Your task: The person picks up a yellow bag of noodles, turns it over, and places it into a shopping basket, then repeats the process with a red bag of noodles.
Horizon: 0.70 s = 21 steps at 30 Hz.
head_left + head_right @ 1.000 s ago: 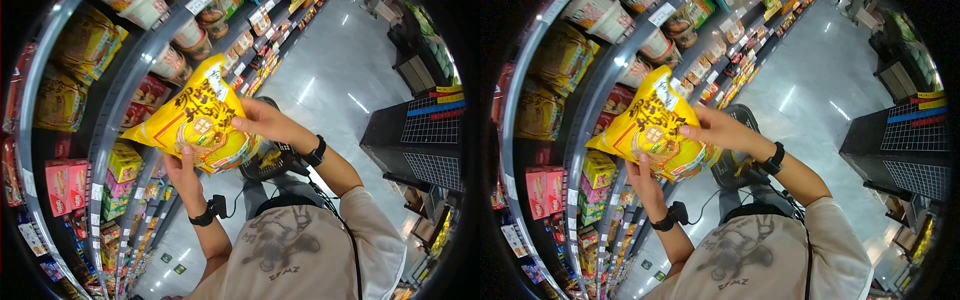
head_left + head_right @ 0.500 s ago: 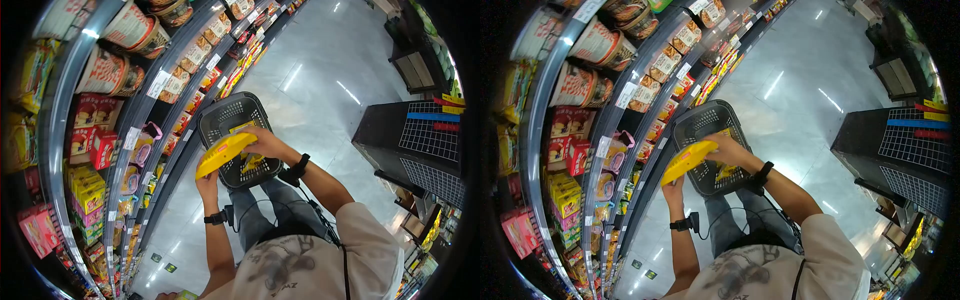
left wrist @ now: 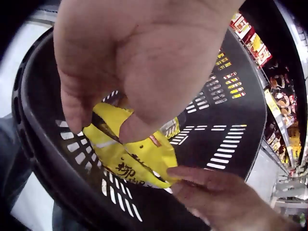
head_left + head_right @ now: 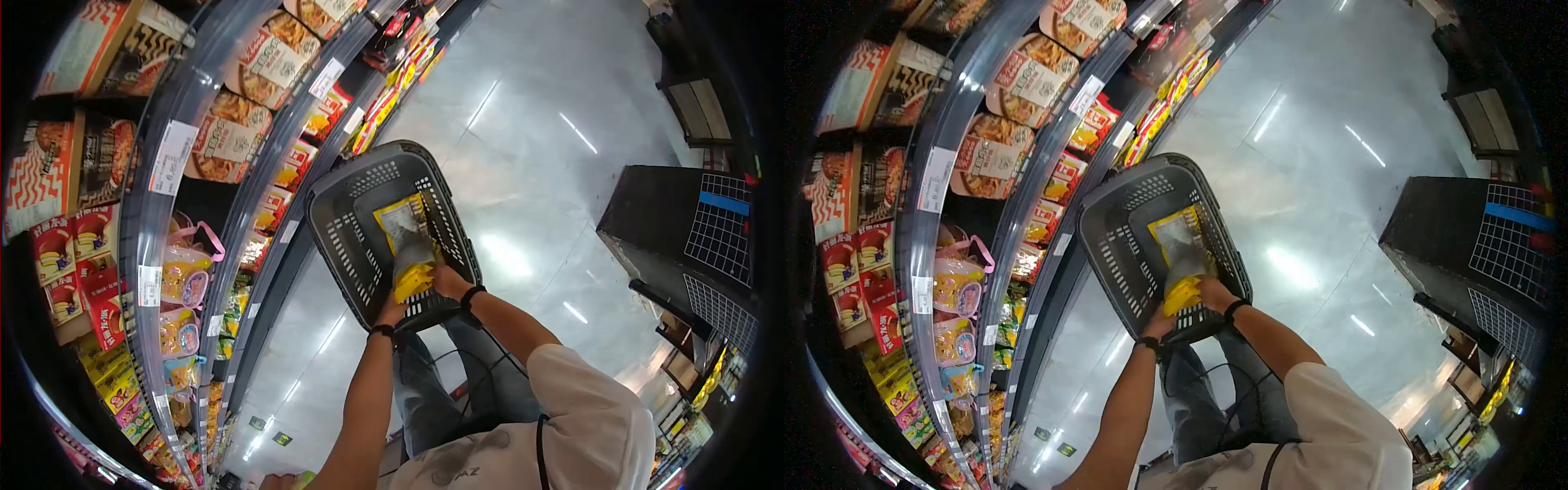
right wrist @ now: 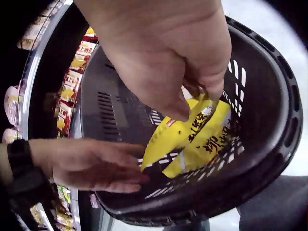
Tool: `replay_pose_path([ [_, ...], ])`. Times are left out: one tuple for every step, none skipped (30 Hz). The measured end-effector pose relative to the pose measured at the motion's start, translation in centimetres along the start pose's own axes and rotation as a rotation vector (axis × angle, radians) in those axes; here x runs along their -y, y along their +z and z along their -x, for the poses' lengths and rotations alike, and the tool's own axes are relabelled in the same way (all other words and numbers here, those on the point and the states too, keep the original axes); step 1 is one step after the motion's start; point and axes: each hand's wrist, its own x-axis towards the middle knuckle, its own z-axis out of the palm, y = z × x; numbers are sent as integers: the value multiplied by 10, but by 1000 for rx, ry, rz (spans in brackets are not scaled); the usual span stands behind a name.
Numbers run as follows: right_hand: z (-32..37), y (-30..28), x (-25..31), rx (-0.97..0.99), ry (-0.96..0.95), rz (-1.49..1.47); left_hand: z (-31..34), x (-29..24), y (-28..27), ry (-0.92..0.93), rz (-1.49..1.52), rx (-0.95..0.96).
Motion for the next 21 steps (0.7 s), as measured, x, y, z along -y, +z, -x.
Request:
replay_pose_path([
  [13,10,-3,-41,-9,66,-1,0,4,-13,-17,17],
  [23,9,6,-84,-21,134,-4,12,9,-22,-33,32],
  [32,4,17,4,187,29,-10,17,9,-24,-71,44],
  [36,-4,25,40,177,-11,-21,33,11,-26,-110,56],
  [42,-12,31,78,165,-51,-16,33,11,-14,-109,40],
  [52,-20,38,117,151,-91,-8,34,10,-3,-108,22],
  [49,-11,15,261,34,-11,-16,44,7,47,-138,68],
  [53,-30,25,257,109,-60,-14,46,7,133,-130,84],
  [55,-52,40,253,172,-103,-2,38,0,197,-200,43],
  [58,-68,52,258,227,-142,13,32,-7,252,-266,-9],
  [59,-68,43,136,253,-245,23,33,-11,151,-61,57],
  [50,-73,32,23,273,-353,28,26,-19,62,151,128],
  [47,-105,45,61,286,-533,46,4,-35,-6,145,126],
  [51,-136,63,101,310,-716,80,-19,-45,137,-41,51],
  [50,-158,80,41,343,-882,114,-44,-55,264,-236,-51],
  [52,-173,90,-19,384,-1052,115,-47,-62,341,-297,-117],
  [60,-192,96,33,193,-1312,141,-68,-76,400,-224,-98],
  [61,-200,106,14,180,-1280,168,-89,-92,463,-154,-71],
  [69,-215,135,-9,170,-1245,186,-101,-106,474,24,-41],
  [73,-228,162,-34,159,-1210,199,-110,-119,486,203,-6],
  [70,-238,196,-40,319,-1112,215,-117,-132,494,379,39],
])
